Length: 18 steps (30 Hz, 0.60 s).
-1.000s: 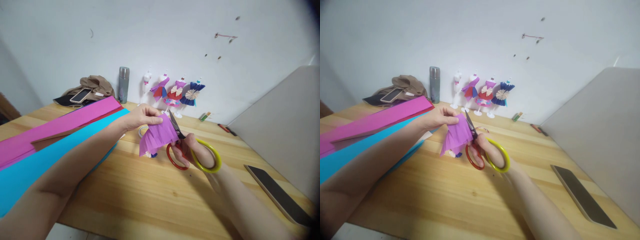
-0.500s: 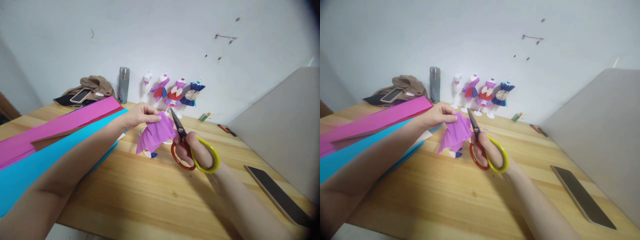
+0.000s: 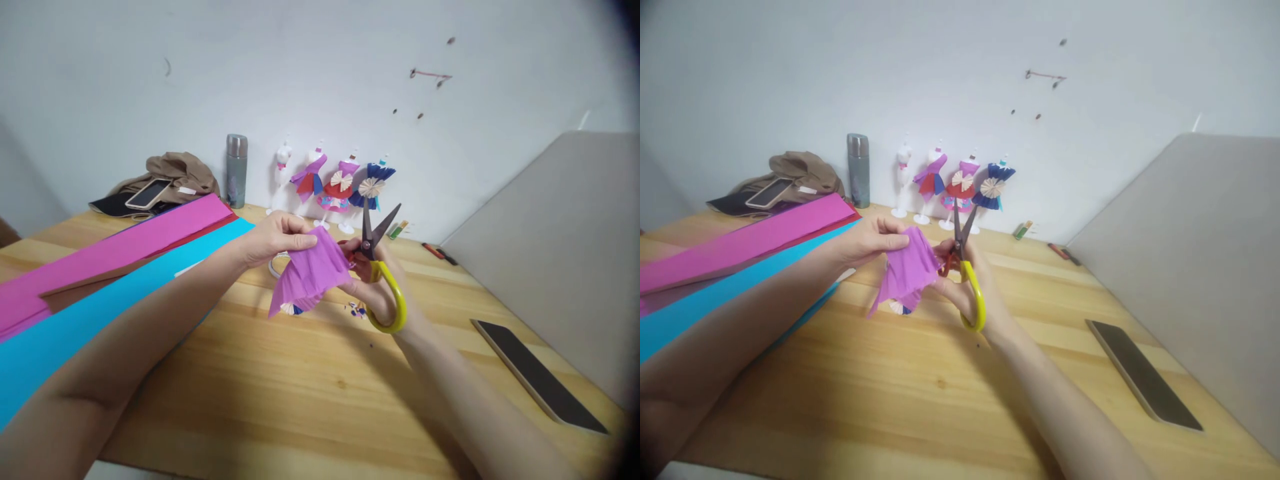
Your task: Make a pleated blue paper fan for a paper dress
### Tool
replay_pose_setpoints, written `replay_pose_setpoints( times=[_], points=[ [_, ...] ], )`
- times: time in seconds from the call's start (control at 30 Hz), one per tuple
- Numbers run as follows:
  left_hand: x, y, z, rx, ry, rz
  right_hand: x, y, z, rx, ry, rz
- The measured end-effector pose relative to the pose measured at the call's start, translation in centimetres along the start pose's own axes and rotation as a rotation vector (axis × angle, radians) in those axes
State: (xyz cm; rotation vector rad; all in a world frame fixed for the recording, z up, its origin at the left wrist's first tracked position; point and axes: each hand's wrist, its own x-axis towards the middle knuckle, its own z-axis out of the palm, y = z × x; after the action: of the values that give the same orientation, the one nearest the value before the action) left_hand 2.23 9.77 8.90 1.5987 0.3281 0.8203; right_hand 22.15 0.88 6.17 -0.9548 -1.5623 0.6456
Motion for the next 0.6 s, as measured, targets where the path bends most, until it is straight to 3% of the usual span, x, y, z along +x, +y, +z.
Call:
replay_pose_setpoints(
  times=[0.23,0.43,0.6],
  points=[
    [0.3,-0.9,0.8,-0.073,0.081,0.002,0.0,-0.9,0.7,0.087,0.065,0.02],
    [0.2,-0.4,1.2,-0.091,0.069,-0.033,0.4,-1.6,-0.2,0.215,0.196,0.186],
    [-0.1,1.1,-0.9,0.035,0.075,-0.035,0.8,-2.1,-0.9,0.313,0.183,0.251]
  ],
)
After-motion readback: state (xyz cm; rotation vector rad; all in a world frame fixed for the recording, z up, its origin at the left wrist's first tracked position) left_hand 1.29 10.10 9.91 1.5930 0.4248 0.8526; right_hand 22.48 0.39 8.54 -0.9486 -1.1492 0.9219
